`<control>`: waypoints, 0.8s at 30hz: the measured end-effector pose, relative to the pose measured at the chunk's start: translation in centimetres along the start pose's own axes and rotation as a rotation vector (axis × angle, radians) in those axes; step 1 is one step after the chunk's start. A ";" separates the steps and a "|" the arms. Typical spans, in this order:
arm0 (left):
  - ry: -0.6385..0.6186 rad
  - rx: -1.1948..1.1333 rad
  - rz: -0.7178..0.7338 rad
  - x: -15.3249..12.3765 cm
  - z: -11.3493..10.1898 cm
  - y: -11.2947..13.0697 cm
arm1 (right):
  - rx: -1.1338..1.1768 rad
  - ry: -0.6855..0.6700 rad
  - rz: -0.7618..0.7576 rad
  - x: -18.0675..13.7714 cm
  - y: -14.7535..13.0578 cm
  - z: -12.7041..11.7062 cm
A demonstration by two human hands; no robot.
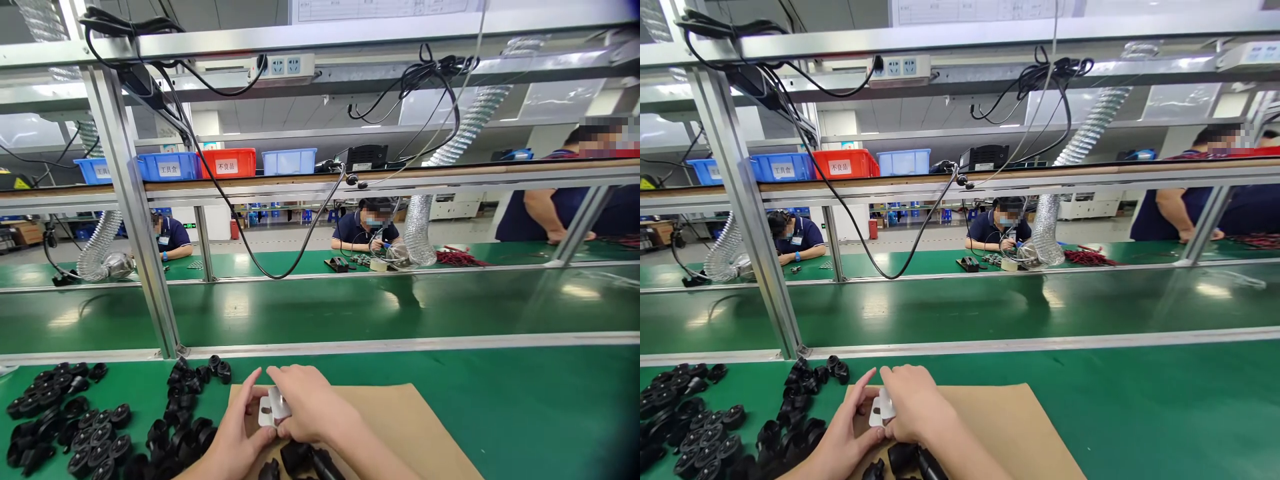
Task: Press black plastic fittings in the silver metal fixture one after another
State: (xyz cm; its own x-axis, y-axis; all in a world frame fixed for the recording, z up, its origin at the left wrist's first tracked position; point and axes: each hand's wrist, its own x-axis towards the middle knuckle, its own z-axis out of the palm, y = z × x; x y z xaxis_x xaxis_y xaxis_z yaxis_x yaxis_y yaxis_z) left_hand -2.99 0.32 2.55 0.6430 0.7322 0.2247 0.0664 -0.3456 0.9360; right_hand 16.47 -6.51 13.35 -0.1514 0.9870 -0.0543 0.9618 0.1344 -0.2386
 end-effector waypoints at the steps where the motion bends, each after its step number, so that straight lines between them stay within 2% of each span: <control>1: 0.004 -0.003 -0.001 0.0 0.0 0.0 | 0.006 0.006 -0.019 -0.2 0.0 -0.1; 4: 0.018 -0.004 0.002 0.1 0.1 -0.1 | 0.023 0.047 -0.073 -0.6 -0.4 -0.6; 9: 0.038 0.045 -0.001 0.2 0.3 -0.2 | -0.094 0.065 0.156 0.0 -3.2 -0.4; 12: 0.039 0.055 0.012 0.2 0.2 -0.9 | -0.093 0.067 0.194 0.0 -3.8 -0.3; 15: 0.034 0.059 0.048 0.2 -0.1 -2.2 | -0.092 0.028 0.080 -0.9 -2.1 -0.4; 19: -0.065 0.003 0.118 0.8 -0.2 -3.7 | -0.166 0.019 -0.114 -0.9 0.9 -0.3; 21: -0.089 -0.058 0.088 1.0 0.2 -3.7 | -0.243 0.019 -0.202 -0.2 1.1 -0.2; 24: -0.067 -0.205 0.054 1.1 1.1 -2.7 | -0.443 -0.036 -0.266 1.1 -0.4 -0.4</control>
State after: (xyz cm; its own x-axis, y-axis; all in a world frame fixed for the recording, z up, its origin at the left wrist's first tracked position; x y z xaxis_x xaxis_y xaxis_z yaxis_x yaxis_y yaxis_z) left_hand -1.63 1.46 -0.03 0.6914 0.6726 0.2639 -0.1215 -0.2519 0.9601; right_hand 16.06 -5.44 13.78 -0.4038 0.9111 -0.0833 0.8922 0.4122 0.1845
